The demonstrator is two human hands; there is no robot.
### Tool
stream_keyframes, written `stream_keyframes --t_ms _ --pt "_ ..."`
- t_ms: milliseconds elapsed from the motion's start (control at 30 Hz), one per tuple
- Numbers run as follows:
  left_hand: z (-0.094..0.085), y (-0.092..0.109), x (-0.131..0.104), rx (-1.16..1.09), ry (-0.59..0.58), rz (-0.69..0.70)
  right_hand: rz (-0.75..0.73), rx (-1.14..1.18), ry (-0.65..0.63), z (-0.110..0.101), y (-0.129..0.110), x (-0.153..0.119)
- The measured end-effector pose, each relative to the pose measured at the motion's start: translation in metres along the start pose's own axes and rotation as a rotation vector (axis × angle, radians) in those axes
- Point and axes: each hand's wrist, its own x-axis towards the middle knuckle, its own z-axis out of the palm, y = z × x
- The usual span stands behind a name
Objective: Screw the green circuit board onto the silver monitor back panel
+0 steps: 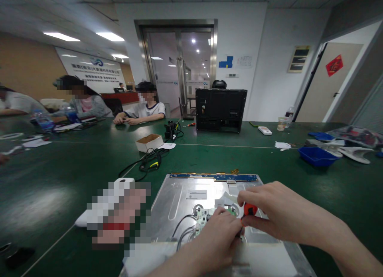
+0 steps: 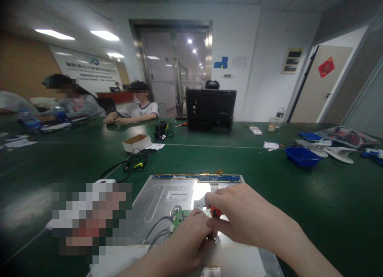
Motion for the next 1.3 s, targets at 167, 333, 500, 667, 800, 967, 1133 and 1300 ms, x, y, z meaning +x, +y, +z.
stream_keyframes --t_ms 167,333,500,667,800,967,1133,1300 --pt "-0.0026 0.0003 0.0006 -0.014 -0.025 0.001 -0.003 0.003 -0.018 -0.0011 -0.0005 -0.0006" --pt "-0.0003 -0.0018 0.001 0.006 -0.019 0.011 -0.026 0.019 0.011 0.0007 0.0003 -0.0041" --pt "-0.0007 -0.0002 0.0004 0.002 0.014 0.032 -0.008 0.012 -0.003 -0.0001 -0.0001 -0.002" --pt "0.0001 0.0002 0.0005 0.019 -0.023 0.003 -0.006 -0.005 0.003 0.0014 0.0006 -0.0018" --pt "0.0023 -0.0012 0.0004 -0.001 -0.008 0.018 -0.036 0.04 0.008 0.0017 0.0 -0.006" --pt "0.0018 0.0007 0.0 0.01 0.012 0.005 -0.012 0.018 -0.001 0.0025 -0.0011 -0.0058" --pt "0.0015 0.001 0.0003 0.022 0.021 0.005 0.019 -0.033 0.013 0.0042 -0.0007 -0.0017" --pt "0.0017 -0.0006 0.0005 0.029 0.003 0.02 0.046 -0.103 0.016 0.0054 0.0004 0.0"
